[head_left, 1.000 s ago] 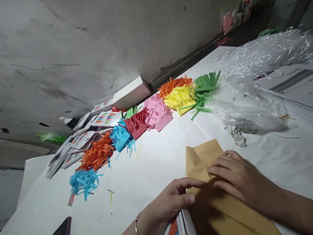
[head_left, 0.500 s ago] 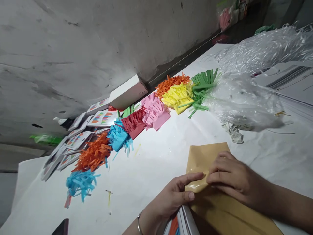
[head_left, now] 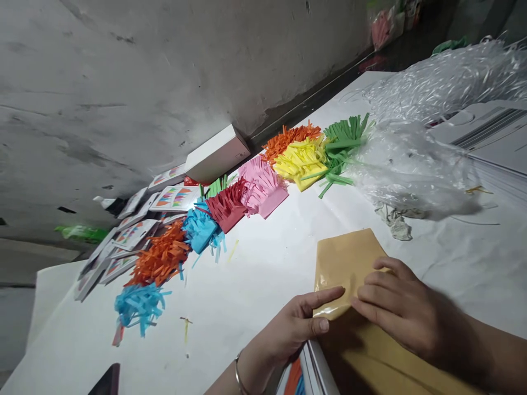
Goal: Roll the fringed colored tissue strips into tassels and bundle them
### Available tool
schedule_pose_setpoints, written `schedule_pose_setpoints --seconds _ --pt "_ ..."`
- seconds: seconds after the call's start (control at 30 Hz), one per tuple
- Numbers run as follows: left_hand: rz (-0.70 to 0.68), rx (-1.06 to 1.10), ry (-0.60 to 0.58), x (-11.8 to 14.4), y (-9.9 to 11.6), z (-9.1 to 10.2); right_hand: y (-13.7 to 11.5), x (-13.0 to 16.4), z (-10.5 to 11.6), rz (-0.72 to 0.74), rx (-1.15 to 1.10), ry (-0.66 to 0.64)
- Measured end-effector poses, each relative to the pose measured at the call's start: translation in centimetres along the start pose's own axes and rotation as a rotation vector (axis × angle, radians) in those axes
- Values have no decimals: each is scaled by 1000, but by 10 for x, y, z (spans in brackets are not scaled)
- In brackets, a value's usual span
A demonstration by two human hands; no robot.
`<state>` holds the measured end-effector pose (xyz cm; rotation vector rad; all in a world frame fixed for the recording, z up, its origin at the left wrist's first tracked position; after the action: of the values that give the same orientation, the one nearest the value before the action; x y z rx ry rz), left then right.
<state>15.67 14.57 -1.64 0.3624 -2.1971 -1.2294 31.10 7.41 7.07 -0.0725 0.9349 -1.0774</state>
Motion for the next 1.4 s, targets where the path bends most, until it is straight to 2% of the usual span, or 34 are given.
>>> schedule_pose_setpoints --seconds 0.23,0.4,0.53,0.63,0.7,0.83,0.9,0.97,1.03,1.13,1.27,1.4 --pt "15 35 17 2 -4 4 -19 16 -2 194 93 71" --pt "19 83 64 4 -7 5 -14 19 -8 164 91 16" --pt "30 73 131 4 -8 10 -8 22 -6 91 -42 -11" --pt "10 -24 160 3 0 17 2 19 -1 -27 -176 -53" --pt "-53 -137 165 3 11 23 13 15 5 -134 -267 -44" --pt "-252 -507 203 13 46 36 42 16 12 -531 -445 -4" --pt "-254 -723 269 24 59 44 47 22 9 -729 -555 -33" --pt "-255 -929 393 41 74 52 39 23 4 -810 -677 -72" --pt "-309 -1115 537 61 93 55 24 19 -2 -831 -764 -123" --pt "-392 -1250 639 90 107 43 -6 5 -18 -825 -835 -218" --pt "-425 -1296 695 124 101 13 -57 -18 -41 -739 -909 -381" --pt "-467 -1340 773 155 85 -12 -99 -27 -56 -649 -853 -486"
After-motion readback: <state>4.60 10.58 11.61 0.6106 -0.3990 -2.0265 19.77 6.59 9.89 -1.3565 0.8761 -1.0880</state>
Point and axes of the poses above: each hand's wrist, its own x-axis away from the middle knuckle, its own z-axis out of the back of the hand, y = z × x, the point moved 8 cm from there along -x, towards the middle knuckle, and after that the axes turned 12 degrees about -z, right-handed, at the moved point
